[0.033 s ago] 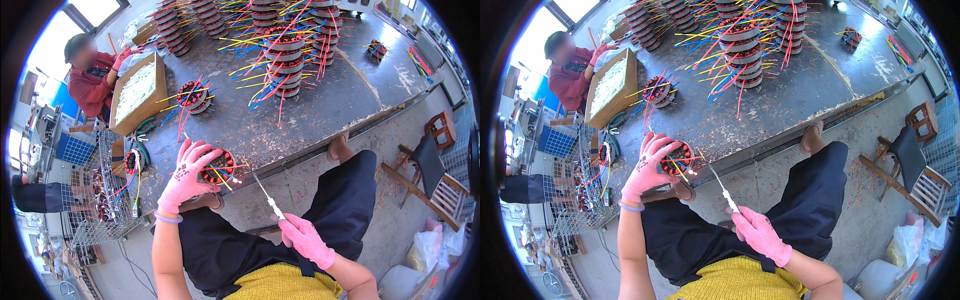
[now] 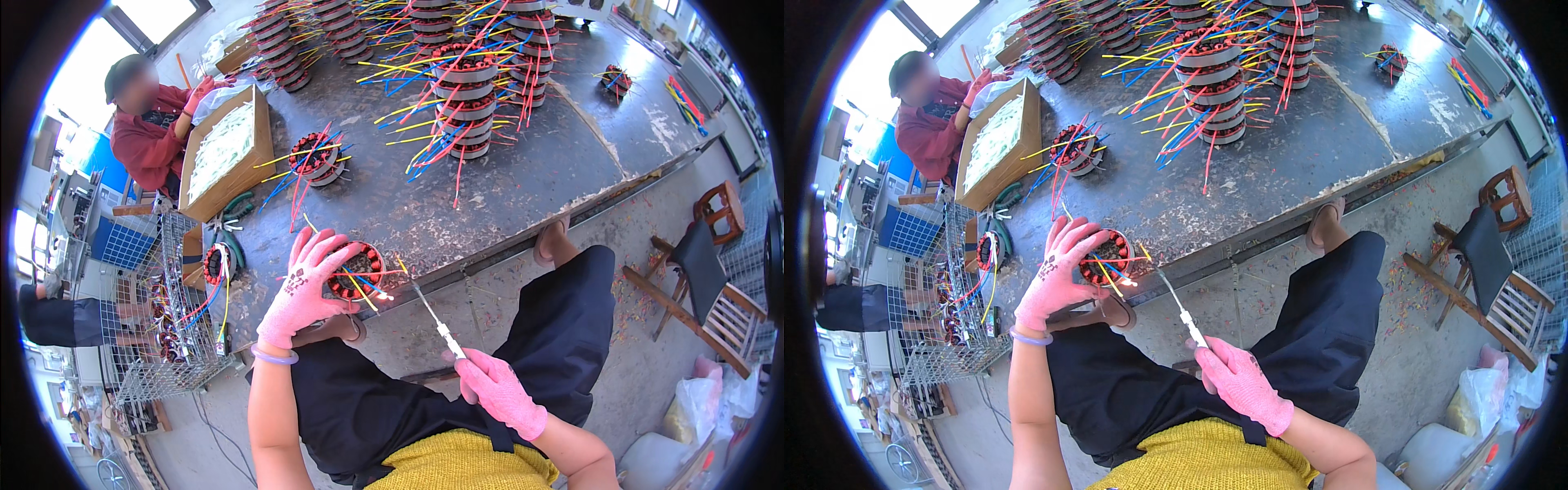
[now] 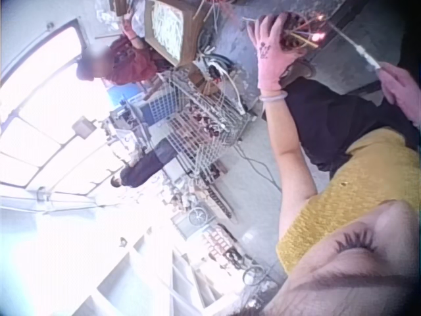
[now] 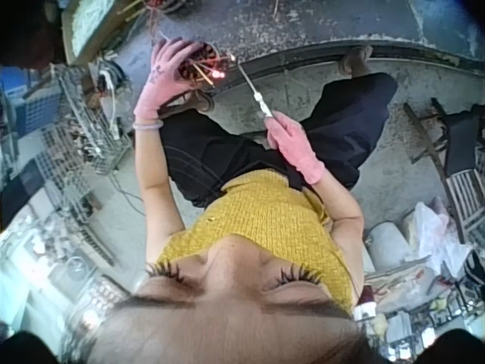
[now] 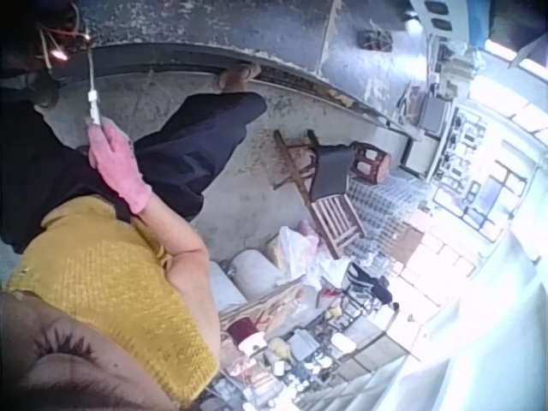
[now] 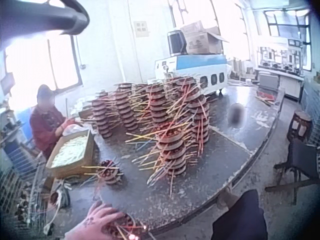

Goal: The person uses a lighter to heat shrink colored tubing onto wires protruding from a motor winding, handling the component with gloved hands and then placing it onto a stack on the workbench.

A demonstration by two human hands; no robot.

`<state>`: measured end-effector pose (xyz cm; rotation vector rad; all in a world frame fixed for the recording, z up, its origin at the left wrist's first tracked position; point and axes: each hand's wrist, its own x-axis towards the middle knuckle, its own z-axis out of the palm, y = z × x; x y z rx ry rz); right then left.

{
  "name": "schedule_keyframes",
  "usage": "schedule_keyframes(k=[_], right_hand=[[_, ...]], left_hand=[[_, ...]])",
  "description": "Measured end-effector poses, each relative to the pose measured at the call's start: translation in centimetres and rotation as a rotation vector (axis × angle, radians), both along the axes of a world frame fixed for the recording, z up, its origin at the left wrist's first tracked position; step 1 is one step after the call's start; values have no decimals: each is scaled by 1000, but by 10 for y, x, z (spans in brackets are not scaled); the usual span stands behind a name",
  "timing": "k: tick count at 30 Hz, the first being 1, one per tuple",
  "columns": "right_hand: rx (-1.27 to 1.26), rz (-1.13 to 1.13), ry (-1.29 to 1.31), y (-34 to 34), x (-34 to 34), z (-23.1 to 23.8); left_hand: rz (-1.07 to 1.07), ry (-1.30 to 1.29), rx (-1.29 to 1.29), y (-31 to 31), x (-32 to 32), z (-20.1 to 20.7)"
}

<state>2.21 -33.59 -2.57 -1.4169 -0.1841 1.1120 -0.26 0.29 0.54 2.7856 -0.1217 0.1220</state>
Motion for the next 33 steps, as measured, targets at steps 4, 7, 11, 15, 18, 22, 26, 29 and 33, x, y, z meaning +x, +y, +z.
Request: schedule_keyframes(k=[4,7,11,15,18,22,26,29,33], right_hand=[[-2,11,-18,2,1,2],[-10,8,-11,3,1,1],[-22,7,3,5,3,4],[-25,7,28,6,4,9],[-25,8,23,6,4,7],[9,-20,62,6,2,3],[-3,1,43,4,3,2],[24,-21,83,4,2,1],[55,-46,141,6,1,2]], left_hand=[[25,-55,12,-4,0,0],[35,-61,21,-5,-1,0],[31,-56,8,-2,-1,-1],[21,-61,1,-1,-1,-2],[17,-56,10,-1,0,-1],[15,-46,-1,0,0,-1],[17,-44,-4,1,-1,-2],[21,-30,-14,-1,1,0],[35,-19,-16,-2,0,0]])
